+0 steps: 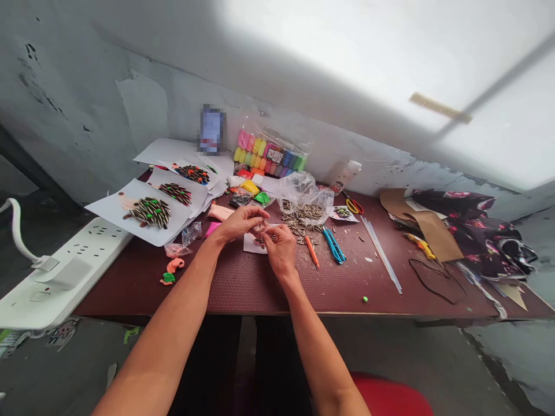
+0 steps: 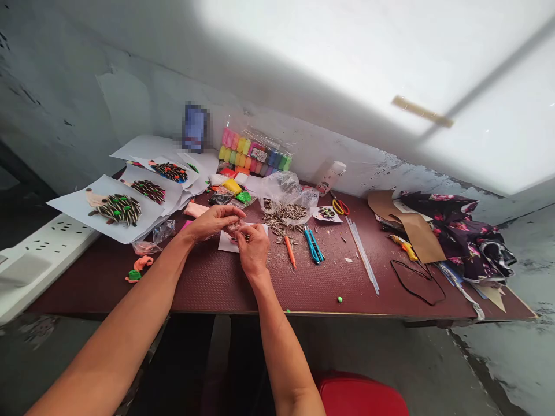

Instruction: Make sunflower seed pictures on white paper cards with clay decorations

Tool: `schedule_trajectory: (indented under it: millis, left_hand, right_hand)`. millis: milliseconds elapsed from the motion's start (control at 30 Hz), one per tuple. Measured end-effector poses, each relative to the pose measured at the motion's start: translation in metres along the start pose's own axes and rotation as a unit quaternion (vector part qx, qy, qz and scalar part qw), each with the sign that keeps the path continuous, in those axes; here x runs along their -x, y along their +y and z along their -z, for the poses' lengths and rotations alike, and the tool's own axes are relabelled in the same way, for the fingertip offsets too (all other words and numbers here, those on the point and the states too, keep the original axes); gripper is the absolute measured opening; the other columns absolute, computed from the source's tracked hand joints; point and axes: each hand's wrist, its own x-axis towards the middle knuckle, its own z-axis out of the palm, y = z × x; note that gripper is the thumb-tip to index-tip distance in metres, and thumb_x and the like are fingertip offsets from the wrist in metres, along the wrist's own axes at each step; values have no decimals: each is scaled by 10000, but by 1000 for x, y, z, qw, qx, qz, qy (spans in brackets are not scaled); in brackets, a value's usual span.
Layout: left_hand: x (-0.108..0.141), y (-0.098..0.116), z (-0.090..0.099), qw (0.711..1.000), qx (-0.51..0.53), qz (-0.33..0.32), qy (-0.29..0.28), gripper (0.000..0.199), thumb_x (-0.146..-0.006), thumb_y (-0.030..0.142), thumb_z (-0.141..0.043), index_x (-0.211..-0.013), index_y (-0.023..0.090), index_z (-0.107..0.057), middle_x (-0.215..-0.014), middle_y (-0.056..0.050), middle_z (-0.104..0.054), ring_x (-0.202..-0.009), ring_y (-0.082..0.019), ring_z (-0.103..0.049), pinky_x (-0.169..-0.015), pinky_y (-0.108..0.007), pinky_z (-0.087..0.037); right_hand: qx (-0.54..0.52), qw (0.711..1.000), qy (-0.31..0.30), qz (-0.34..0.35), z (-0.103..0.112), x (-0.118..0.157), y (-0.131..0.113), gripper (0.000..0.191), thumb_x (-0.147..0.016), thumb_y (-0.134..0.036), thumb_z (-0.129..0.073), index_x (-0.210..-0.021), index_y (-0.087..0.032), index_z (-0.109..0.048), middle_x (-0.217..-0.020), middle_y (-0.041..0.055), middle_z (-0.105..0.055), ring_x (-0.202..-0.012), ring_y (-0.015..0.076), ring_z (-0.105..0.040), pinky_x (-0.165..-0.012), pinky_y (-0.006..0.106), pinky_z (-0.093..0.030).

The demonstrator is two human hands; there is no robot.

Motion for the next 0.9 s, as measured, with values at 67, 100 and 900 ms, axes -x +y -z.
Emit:
schedule_trajectory:
  millis: [67,100,900]
  left_hand:
    - [0,-1,0,1000,-8,2,-2,299,-752,324,-726,-974,137,-654,-809,-25,-709,-611,-133,-660,-551,-256,-571]
    - [0,-1,-1,1000,-13,2,0,304,-754,332,-727,-978,138,-658,-819,-30,-710,-613,-138,-663,-532,-256,-569]
    - [1,-1,-3,999,-37,-4,1,274,-789,344,-705,-976,147,-672,-777,-14,-696,-564,-137,-649,-521,-259,-565]
  right_hand:
    - [5,1000,-4,-4,2,0,1,98,-842,-201,-696,-820,-241,-782,-824,11,-643,-770,158,-592,-745,279,-458]
    - [10,1000,-11,-3,4,0,1,106,-847,-201,-689,-826,-241,-786,-828,14,-651,-778,161,-597,-744,278,-452]
    - [4,999,-30,11,9,-3,5,116,-867,-227,-653,-794,-210,-742,-851,35,-691,-798,164,-625,-758,284,-468]
